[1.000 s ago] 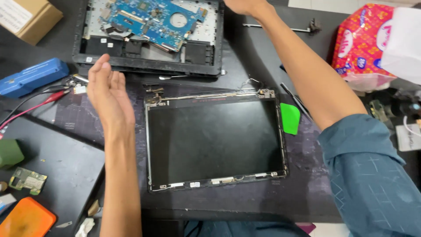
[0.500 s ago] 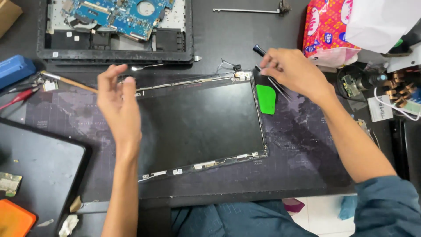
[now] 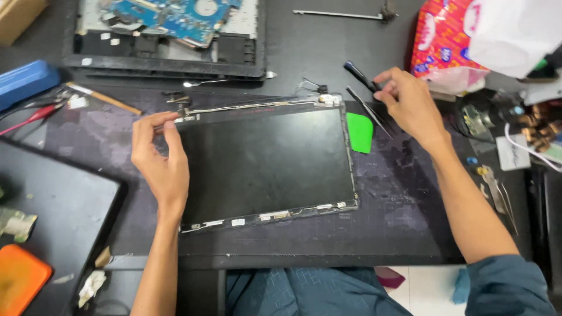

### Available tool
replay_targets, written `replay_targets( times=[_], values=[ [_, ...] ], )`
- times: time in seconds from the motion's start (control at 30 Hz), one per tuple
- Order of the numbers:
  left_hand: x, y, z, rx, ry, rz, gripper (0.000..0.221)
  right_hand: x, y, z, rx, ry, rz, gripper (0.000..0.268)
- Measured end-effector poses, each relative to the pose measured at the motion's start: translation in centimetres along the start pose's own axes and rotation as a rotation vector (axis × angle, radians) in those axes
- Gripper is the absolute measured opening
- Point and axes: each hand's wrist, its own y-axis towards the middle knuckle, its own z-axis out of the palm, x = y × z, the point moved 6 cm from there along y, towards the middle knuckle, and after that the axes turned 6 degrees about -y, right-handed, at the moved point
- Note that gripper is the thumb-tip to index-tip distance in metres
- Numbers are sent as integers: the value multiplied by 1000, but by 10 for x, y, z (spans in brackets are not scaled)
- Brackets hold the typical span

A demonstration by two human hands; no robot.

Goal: The recorder is repairing or replacing the LCD screen and internal components of a laptop at a workbench.

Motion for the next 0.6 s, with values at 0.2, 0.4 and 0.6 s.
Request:
replay_targets(
  times=[0.2,0.4,0.6],
  values=[
    [27,-8,-28,-101,50,-18,11,30,18,-3,72,-187,-29,21],
    [46,-9,-35,-152,-36,-81,12,13,43,11,97,-264,8,35],
    [67,5,-28,-85,-112,-199,12,17,46,30,322,-160,83,28]
  ],
)
